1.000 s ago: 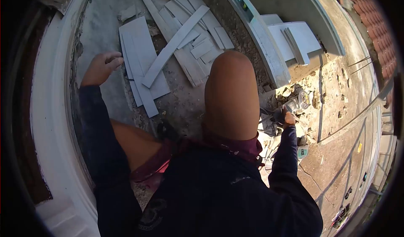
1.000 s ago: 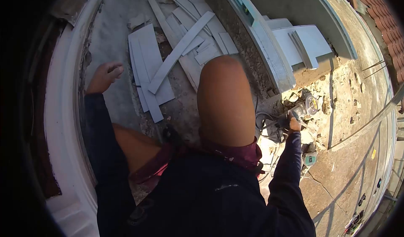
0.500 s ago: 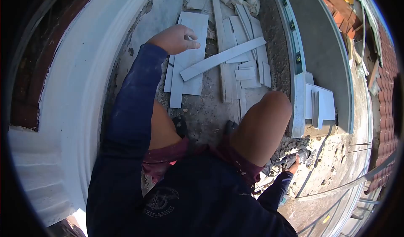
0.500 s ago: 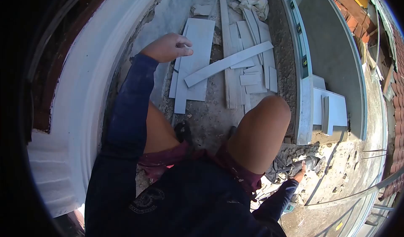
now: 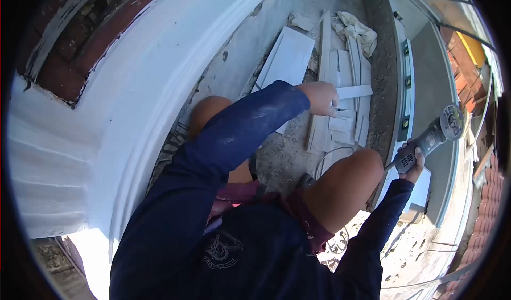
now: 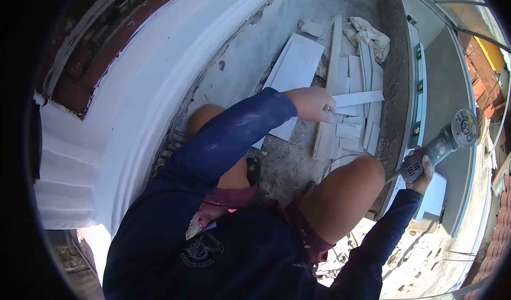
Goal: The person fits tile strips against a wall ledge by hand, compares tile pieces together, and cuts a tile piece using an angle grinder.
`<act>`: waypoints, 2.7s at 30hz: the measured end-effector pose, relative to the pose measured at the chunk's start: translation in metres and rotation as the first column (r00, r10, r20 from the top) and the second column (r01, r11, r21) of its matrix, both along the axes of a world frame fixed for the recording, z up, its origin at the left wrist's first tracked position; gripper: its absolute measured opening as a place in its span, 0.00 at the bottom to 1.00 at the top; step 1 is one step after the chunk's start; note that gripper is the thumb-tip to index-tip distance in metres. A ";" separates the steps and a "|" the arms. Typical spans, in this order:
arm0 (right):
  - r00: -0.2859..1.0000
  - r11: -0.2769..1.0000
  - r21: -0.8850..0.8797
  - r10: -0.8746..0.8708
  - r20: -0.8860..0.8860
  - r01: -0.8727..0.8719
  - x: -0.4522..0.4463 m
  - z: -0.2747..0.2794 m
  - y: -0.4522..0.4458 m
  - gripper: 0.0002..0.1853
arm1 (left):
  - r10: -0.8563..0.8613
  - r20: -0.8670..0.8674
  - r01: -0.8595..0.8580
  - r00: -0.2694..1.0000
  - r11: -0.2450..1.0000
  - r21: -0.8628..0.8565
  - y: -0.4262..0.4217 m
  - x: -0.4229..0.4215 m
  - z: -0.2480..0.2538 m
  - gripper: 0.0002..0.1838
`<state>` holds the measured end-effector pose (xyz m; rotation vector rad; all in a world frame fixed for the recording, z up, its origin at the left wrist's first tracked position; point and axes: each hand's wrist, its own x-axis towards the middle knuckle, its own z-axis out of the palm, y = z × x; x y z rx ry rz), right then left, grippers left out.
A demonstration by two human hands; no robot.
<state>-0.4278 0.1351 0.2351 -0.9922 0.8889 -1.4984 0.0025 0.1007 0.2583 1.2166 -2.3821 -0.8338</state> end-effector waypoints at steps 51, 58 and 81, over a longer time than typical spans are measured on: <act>0.434 0.783 0.531 0.621 -0.653 -0.324 0.106 -0.136 -0.146 0.44 | 0.631 0.195 -0.657 0.751 0.742 0.129 -0.112 0.024 -0.274 0.32; 0.335 0.749 0.559 0.661 -0.672 -0.356 0.110 -0.141 -0.155 0.43 | 0.656 0.113 -0.666 0.746 0.731 0.150 -0.105 0.019 -0.287 0.27; 0.304 0.740 0.575 0.670 -0.677 -0.349 0.121 -0.148 -0.160 0.41 | 0.678 0.118 -0.686 0.725 0.700 0.197 -0.104 0.014 -0.277 0.22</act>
